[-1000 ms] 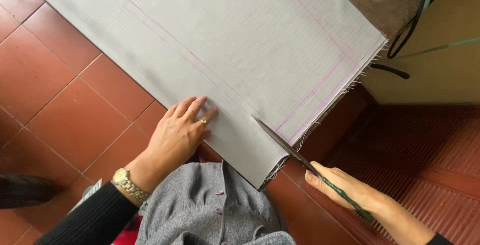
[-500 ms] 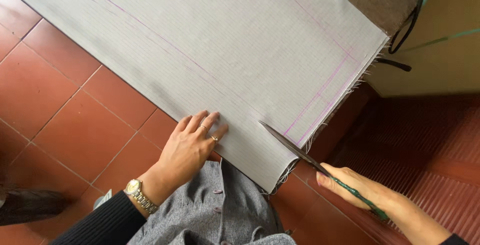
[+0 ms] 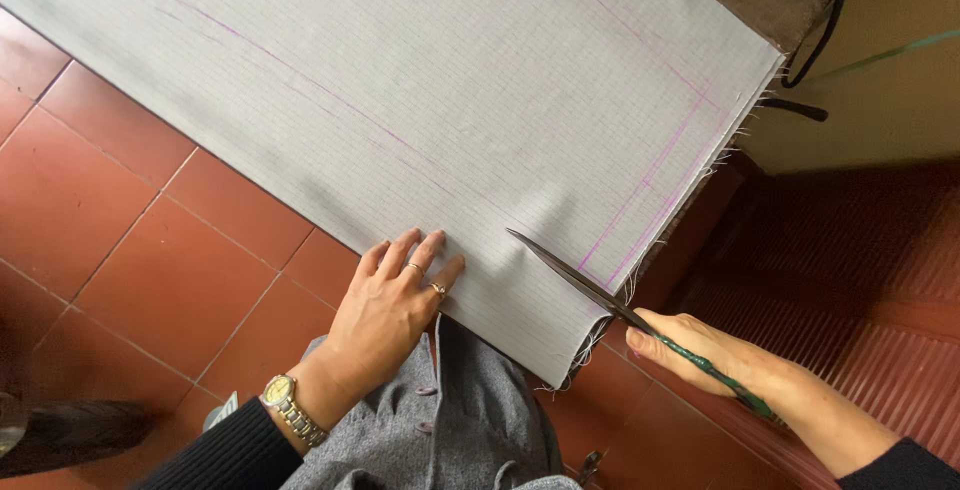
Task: The person cuts along a marked line on a piece of light grey fabric using large shears, moving a wooden weight and the fabric as they progress.
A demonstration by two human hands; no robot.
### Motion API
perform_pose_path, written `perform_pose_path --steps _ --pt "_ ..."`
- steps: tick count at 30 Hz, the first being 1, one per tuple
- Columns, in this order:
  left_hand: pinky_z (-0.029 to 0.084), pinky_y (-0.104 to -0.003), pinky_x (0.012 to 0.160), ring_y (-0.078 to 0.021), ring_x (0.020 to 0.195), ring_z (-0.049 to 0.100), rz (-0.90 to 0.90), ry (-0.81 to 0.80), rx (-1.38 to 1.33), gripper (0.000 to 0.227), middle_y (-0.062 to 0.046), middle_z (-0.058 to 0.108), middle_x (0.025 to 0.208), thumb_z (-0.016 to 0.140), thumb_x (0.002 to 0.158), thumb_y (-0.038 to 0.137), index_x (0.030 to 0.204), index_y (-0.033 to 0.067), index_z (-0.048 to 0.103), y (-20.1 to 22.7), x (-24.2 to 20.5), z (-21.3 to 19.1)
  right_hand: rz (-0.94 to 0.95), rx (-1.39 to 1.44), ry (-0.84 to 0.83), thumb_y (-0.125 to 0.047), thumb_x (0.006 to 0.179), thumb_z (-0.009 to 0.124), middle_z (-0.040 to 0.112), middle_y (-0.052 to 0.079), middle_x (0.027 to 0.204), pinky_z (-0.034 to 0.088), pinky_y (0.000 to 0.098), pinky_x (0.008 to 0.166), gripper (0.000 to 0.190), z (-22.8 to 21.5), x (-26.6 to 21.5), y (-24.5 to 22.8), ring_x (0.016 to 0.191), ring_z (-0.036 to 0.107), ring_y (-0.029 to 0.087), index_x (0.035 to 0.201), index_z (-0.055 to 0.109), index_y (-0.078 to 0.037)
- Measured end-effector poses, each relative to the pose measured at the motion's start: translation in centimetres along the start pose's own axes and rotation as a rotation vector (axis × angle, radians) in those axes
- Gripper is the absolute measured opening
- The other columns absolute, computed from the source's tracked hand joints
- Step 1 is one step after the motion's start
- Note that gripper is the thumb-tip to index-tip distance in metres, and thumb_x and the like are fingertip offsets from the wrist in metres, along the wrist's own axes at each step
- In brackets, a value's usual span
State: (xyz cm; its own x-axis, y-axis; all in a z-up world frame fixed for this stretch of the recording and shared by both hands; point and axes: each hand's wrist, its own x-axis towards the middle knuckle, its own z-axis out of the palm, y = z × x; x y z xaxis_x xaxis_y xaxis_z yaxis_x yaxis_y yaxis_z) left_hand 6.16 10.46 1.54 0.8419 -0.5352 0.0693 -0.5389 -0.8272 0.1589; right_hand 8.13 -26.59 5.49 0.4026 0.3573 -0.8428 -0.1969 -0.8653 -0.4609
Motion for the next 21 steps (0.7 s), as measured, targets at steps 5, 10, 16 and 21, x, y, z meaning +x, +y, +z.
perform_pose_path --steps 5,10,16,21 --pt "0.041 -0.045 0.093 -0.0316 0.121 0.047 0.011 0.029 -0.005 0.039 -0.013 0.049 0.135 0.05 0.089 0.018 0.128 0.0195 0.057 -0.1 0.1 -0.1 0.009 -0.052 0.028 -0.056 0.095 0.04 0.035 -0.005 0.067 0.035 0.0312 0.057 0.047 0.7 1.0 1.6 0.062 0.033 0.011 0.073 0.043 -0.014" --pt "0.042 -0.045 0.093 -0.0309 0.12 0.047 0.013 0.026 0.014 0.04 -0.012 0.049 0.134 0.05 0.088 0.017 0.127 0.0194 0.056 -0.1 0.0 -0.1 0.098 -0.08 0.049 -0.057 0.096 0.042 0.029 -0.002 0.063 0.032 0.0313 0.053 0.05 0.5 0.6 -0.2 0.057 0.028 0.013 0.072 0.041 -0.013" --pt "0.041 -0.047 0.096 -0.0323 0.122 0.045 0.003 0.009 -0.007 0.04 -0.013 0.048 0.135 0.05 0.088 0.017 0.128 0.0186 0.056 -0.1 0.0 0.0 0.074 -0.114 0.074 -0.057 0.097 0.043 0.029 -0.004 0.062 0.03 0.0315 0.051 0.052 0.8 1.2 1.0 0.056 0.028 0.012 0.069 0.033 -0.014" --pt "0.041 -0.048 0.095 -0.0334 0.122 0.045 -0.007 -0.002 -0.017 0.04 -0.014 0.048 0.135 0.051 0.088 0.017 0.128 0.0181 0.056 -0.1 0.0 0.0 0.042 -0.087 0.076 -0.049 0.1 0.049 0.029 -0.004 0.067 0.03 0.032 0.052 0.049 0.7 0.7 1.1 0.059 0.028 0.011 0.071 0.032 -0.014"
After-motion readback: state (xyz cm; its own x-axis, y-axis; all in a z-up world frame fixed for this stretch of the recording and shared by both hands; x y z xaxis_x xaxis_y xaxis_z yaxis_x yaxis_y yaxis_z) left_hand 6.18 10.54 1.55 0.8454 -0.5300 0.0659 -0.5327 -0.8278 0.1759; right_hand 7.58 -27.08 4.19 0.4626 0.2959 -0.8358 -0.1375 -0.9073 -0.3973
